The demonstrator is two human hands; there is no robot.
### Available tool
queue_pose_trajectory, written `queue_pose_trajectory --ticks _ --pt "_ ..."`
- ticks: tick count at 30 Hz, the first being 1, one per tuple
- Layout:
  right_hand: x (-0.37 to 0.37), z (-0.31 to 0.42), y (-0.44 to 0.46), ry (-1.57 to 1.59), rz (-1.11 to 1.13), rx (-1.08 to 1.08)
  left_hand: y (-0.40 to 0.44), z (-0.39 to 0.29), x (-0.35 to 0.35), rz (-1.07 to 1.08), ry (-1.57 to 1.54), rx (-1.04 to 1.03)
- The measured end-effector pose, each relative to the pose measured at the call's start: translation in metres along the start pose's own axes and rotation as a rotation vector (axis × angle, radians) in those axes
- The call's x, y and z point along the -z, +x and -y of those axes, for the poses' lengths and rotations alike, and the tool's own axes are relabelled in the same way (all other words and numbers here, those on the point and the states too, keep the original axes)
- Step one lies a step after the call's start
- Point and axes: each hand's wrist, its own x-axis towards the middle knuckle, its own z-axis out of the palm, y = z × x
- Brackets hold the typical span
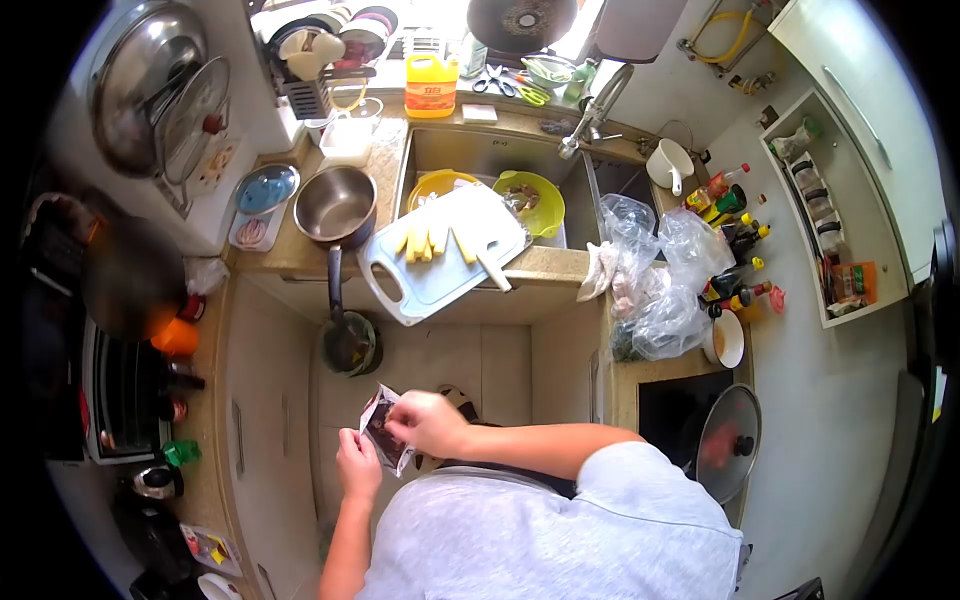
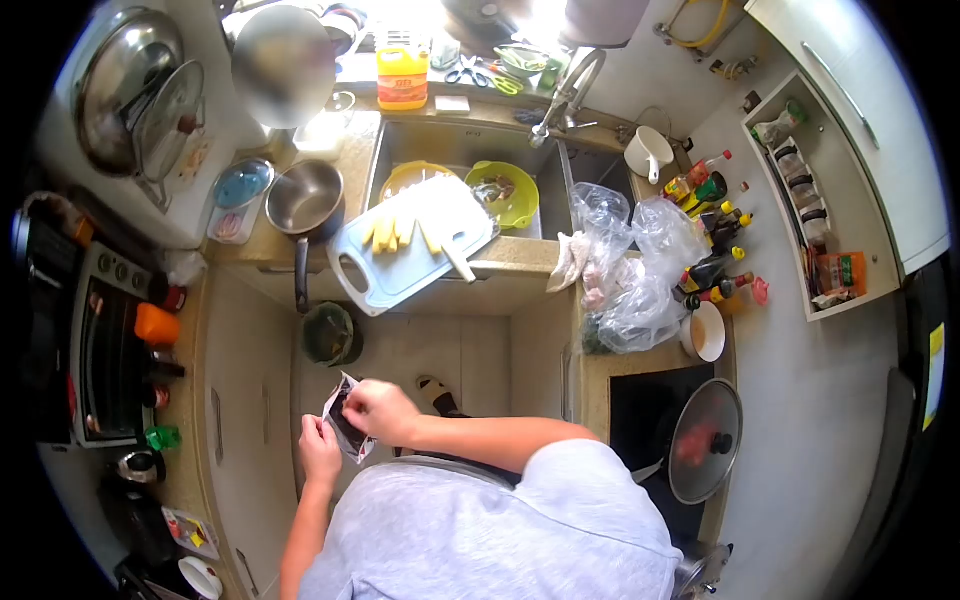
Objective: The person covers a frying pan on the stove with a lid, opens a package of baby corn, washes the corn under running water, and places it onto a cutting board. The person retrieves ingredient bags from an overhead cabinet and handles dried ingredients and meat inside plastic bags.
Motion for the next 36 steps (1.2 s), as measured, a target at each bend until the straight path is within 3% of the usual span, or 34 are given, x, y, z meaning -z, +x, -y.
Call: queue_pose_trajectory --ticks 3,5,7,8,11,13,15,16,18,20,23,28,30,36 --pt "0.108 0.023 0.033 -0.023 -0.463 0.047 0.014 -0.012 -0.012 0.022 0.010 -0.014" --pt "0.180 -0.005 0.064 -0.026 -0.744 -0.097 0.021 -0.024 -0.017 0.022 -0.063 -0.011" --pt "0.254 -0.052 0.101 -0.330 -0.932 -0.143 0.029 -0.032 -0.018 0.013 -0.077 -0.029" --pt "0.282 -0.082 0.121 -0.348 -0.983 -0.037 0.030 -0.036 -0.017 0.000 -0.089 -0.042" --pt "0.333 -0.172 0.158 -0.887 -0.639 -0.059 0.035 -0.053 -0.001 0.009 -0.069 -0.012" --pt "0.283 -0.089 0.167 -0.678 -0.482 -0.132 0.036 -0.059 0.014 0.002 -0.075 -0.005" --pt "0.215 -0.041 0.159 -0.404 -0.094 0.084 0.034 -0.070 0.032 -0.004 -0.057 0.018" --pt "0.184 -0.013 0.151 -0.289 0.213 0.312 0.031 -0.075 0.042 -0.020 -0.046 0.005" --pt "0.125 0.022 0.146 -0.291 0.683 0.527 0.024 -0.086 0.064 -0.080 -0.024 0.026" --pt "0.074 0.039 0.144 -0.205 0.786 0.719 0.011 -0.098 0.092 -0.004 0.021 0.093" --pt "0.017 0.056 0.144 -0.018 0.817 0.892 -0.024 -0.088 0.128 -0.134 0.036 0.132" --pt "-0.064 0.122 0.122 0.136 0.938 0.977 -0.115 -0.070 0.191 -0.344 -0.030 0.182" --pt "-0.094 0.152 0.103 0.139 1.014 0.938 -0.159 -0.069 0.214 -0.401 -0.132 0.095" --pt "-0.184 0.232 0.040 0.091 1.207 1.044 -0.282 -0.015 0.243 -0.682 0.080 0.140"
